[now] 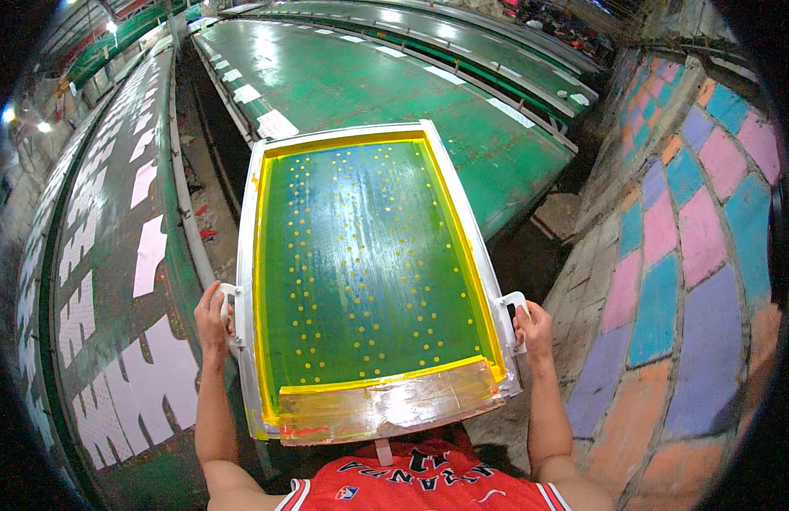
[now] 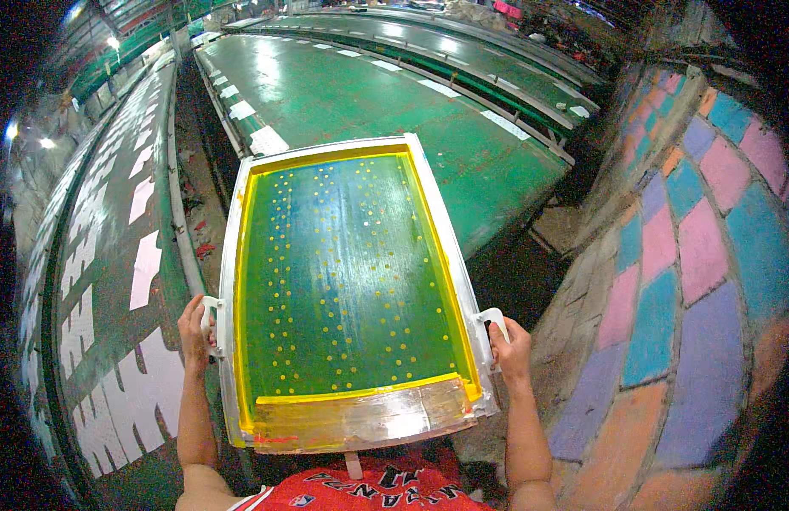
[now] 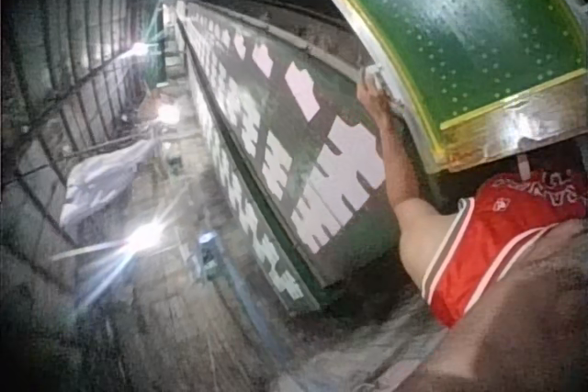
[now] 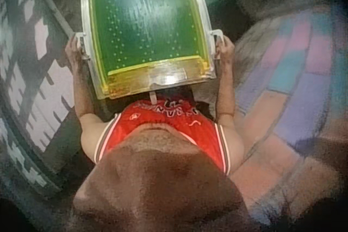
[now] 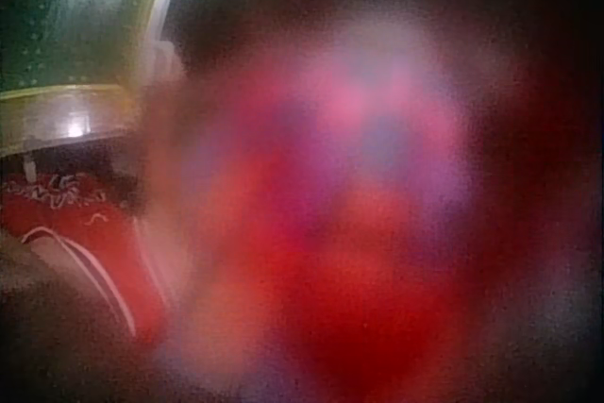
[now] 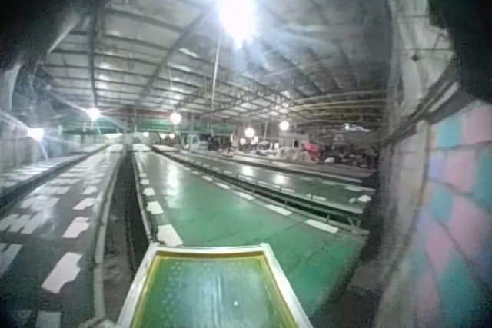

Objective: The person uses a squeegee to spread green ink across a screen printing frame placed over a white t-shirt on a conveyor belt. The person repeatedly pulls the squeegee across the screen to evenly coat the surface, then lifts the frame and moves it along the belt to the next position.

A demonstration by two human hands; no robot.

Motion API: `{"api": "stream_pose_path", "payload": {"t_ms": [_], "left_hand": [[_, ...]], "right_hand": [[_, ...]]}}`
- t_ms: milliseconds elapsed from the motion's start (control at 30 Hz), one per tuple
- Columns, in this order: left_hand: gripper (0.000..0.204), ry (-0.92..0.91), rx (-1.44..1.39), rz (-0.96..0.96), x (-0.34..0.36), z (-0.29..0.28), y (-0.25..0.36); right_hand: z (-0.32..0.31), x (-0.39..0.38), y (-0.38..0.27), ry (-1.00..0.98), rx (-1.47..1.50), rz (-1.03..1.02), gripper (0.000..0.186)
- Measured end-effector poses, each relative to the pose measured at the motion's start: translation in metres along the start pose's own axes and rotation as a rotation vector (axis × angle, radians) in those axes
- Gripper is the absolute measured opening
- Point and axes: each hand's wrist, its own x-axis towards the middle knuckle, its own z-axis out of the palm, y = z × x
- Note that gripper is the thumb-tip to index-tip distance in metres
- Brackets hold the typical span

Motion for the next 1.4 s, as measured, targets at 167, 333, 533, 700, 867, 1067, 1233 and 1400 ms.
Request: {"api": "stream_pose_path", "payload": {"t_ms": [167, 333, 533, 700, 867, 1067, 1233, 1400], "left_hand": [[0.046, 0.061, 0.142, 0.151, 0.007, 0.147, 0.017], [0.044, 0.108, 0.133, 0.103, 0.012, 0.294, 0.039], [0.044, 0.126, 0.14, 0.109, 0.041, 0.419, 0.035], [0.045, 0.157, 0.194, 0.084, 0.077, 0.512, 0.038], [0.045, 0.163, 0.154, 0.072, 0.14, 0.636, 0.036], [0.046, 0.186, 0.141, -0.022, 0.204, 0.795, 0.049], [0.046, 0.164, 0.118, -0.001, 0.251, 0.941, 0.057], [0.044, 0.126, 0.127, -0.013, 0.274, 1.063, 0.067]], "right_hand": [[-0.093, 0.126, 0.013, -0.04, 0.01, 0.004, 0.032], [-0.189, 0.267, 0.006, -0.069, -0.063, 0.0, 0.037], [-0.256, 0.383, -0.004, -0.093, 0.025, -0.013, 0.028], [-0.29, 0.482, 0.005, -0.139, 0.009, -0.03, 0.034], [-0.335, 0.611, 0.009, -0.141, -0.033, -0.027, 0.031], [-0.399, 0.781, -0.013, -0.132, -0.125, -0.081, 0.035], [-0.469, 0.894, 0.005, -0.084, -0.114, -0.039, 0.036], [-0.543, 0.984, 0.011, -0.103, -0.049, 0.003, 0.033]]}}
